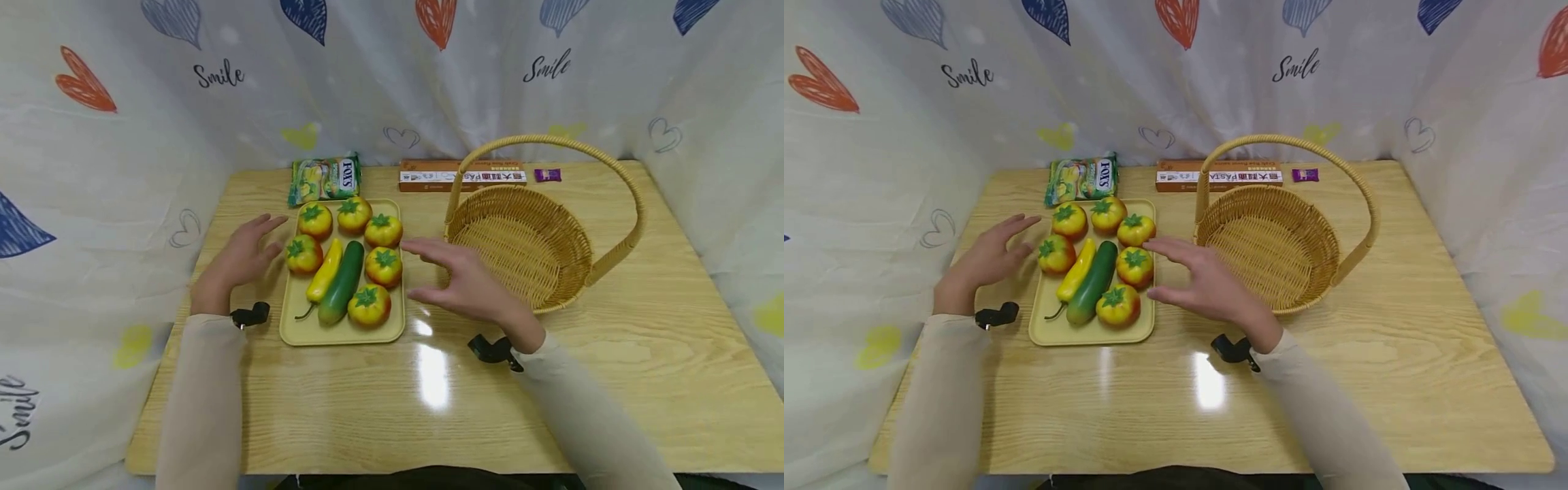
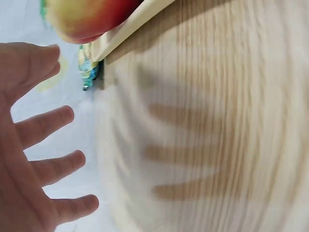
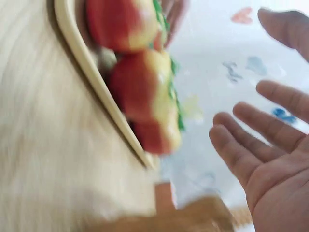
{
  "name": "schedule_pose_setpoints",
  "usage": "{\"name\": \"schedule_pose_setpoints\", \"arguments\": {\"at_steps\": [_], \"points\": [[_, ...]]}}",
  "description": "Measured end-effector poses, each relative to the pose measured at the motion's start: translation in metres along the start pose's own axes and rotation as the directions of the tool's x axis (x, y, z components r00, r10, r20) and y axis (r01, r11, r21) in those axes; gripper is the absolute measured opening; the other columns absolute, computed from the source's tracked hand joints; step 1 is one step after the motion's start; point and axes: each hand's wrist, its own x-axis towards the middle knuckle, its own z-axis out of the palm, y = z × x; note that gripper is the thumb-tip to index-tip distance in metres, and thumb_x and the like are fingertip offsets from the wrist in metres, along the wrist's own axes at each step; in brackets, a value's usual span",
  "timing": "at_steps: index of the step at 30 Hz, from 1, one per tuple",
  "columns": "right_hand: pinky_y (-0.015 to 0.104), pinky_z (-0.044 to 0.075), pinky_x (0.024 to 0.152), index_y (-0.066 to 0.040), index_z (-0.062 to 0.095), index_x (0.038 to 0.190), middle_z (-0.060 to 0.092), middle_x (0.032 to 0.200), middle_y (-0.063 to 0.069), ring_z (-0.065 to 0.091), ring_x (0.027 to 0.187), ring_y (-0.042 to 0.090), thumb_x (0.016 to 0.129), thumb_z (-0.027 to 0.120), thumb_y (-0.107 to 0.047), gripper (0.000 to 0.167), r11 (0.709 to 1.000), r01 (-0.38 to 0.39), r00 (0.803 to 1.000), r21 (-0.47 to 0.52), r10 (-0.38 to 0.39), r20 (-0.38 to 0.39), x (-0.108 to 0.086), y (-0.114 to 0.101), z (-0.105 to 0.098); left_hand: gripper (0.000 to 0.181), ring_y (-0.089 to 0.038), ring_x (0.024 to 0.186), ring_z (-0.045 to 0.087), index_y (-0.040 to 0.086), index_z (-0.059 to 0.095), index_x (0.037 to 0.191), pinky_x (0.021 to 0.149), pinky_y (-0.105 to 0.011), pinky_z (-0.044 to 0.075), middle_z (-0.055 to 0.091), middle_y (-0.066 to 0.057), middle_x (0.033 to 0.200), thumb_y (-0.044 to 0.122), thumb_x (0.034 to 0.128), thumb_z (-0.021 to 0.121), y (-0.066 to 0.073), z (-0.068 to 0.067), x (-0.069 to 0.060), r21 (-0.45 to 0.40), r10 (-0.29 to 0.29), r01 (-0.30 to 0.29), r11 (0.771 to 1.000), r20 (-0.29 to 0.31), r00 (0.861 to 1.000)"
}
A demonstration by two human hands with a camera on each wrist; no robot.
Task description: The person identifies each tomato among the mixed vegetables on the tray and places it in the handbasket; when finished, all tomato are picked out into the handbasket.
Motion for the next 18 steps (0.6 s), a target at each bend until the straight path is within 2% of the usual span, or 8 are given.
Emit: {"name": "schedule_pose_setpoints", "arguments": {"at_steps": [3, 5, 8, 10, 14, 16, 18], "points": [[0.047, 0.055, 0.119, -0.008, 0.062, 0.155, 0.063, 0.159, 0.01, 0.061, 0.147, 0.031, 0.092, 0.091, -0.031, 0.073, 0.999, -0.036, 0.999, 0.029, 0.036, 0.006, 0.012, 0.0, 0.018, 0.061, -0.062, 0.162, 0.021, 0.009, 0.033, 0.173, 0.13, -0.077, 0.018, 0.018, -0.034, 0.178, 0.021, 0.116, 0.052, -0.005, 0.003, 0.008, -0.027, -0.04, 0.041, 0.999, 0.049, 0.998], [0.049, 0.053, 0.121, -0.008, 0.063, 0.155, 0.063, 0.159, 0.01, 0.06, 0.148, 0.031, 0.093, 0.089, -0.034, 0.072, 0.997, -0.076, 0.997, 0.01, 0.076, 0.003, 0.018, 0.001, 0.027, 0.061, -0.06, 0.164, 0.016, 0.012, 0.03, 0.174, 0.131, -0.078, 0.013, 0.014, -0.031, 0.18, 0.024, 0.1173, 0.05, -0.007, 0.006, 0.012, -0.05, -0.067, 0.071, 0.996, 0.079, 0.995], [0.051, 0.052, 0.121, -0.01, 0.063, 0.155, 0.063, 0.159, 0.011, 0.06, 0.148, 0.033, 0.094, 0.088, -0.037, 0.072, 0.988, -0.15, 0.989, -0.032, 0.15, -0.014, 0.026, 0.004, 0.039, 0.061, -0.054, 0.167, 0.012, 0.013, 0.029, 0.175, 0.134, -0.074, 0.005, 0.013, -0.029, 0.181, 0.027, 0.1183, 0.047, -0.008, 0.01, 0.017, -0.07, -0.076, 0.083, 0.994, 0.105, 0.992], [0.051, 0.055, 0.118, -0.01, 0.063, 0.154, 0.064, 0.158, 0.013, 0.063, 0.144, 0.034, 0.094, 0.089, -0.036, 0.071, 0.977, -0.208, 0.978, -0.04, 0.207, -0.034, 0.032, 0.006, 0.046, 0.06, -0.051, 0.169, 0.01, 0.012, 0.03, 0.174, 0.135, -0.073, 0.0, 0.013, -0.029, 0.181, 0.028, 0.1182, 0.046, -0.007, 0.011, 0.019, -0.056, -0.077, 0.084, 0.995, 0.115, 0.99], [0.046, 0.06, 0.11, -0.012, 0.064, 0.152, 0.068, 0.152, 0.012, 0.07, 0.131, 0.032, 0.096, 0.087, -0.036, 0.066, 0.945, -0.326, 0.944, -0.008, 0.325, -0.051, 0.04, 0.008, 0.057, 0.063, -0.058, 0.166, 0.002, 0.013, 0.028, 0.175, 0.133, -0.077, -0.001, 0.012, -0.03, 0.181, 0.029, 0.117, 0.047, -0.006, 0.013, 0.021, -0.034, -0.117, 0.123, 0.992, 0.14, 0.983], [0.045, 0.061, 0.107, -0.013, 0.065, 0.151, 0.07, 0.148, 0.012, 0.073, 0.125, 0.03, 0.096, 0.086, -0.038, 0.064, 0.93, -0.368, 0.928, -0.008, 0.367, -0.056, 0.043, 0.008, 0.06, 0.066, -0.064, 0.164, -0.003, 0.016, 0.024, 0.176, 0.13, -0.081, 0.0, 0.01, -0.031, 0.181, 0.027, 0.1158, 0.048, -0.005, 0.013, 0.022, -0.037, -0.139, 0.146, 0.989, 0.152, 0.979], [0.045, 0.061, 0.107, -0.014, 0.067, 0.15, 0.072, 0.145, 0.011, 0.073, 0.124, 0.028, 0.096, 0.085, -0.041, 0.063, 0.92, -0.391, 0.92, -0.034, 0.388, -0.06, 0.046, 0.008, 0.062, 0.068, -0.063, 0.164, -0.002, 0.017, 0.022, 0.177, 0.13, -0.08, 0.0, 0.01, -0.031, 0.181, 0.024, 0.1148, 0.049, -0.004, 0.013, 0.023, -0.036, -0.144, 0.152, 0.988, 0.157, 0.977]]}}
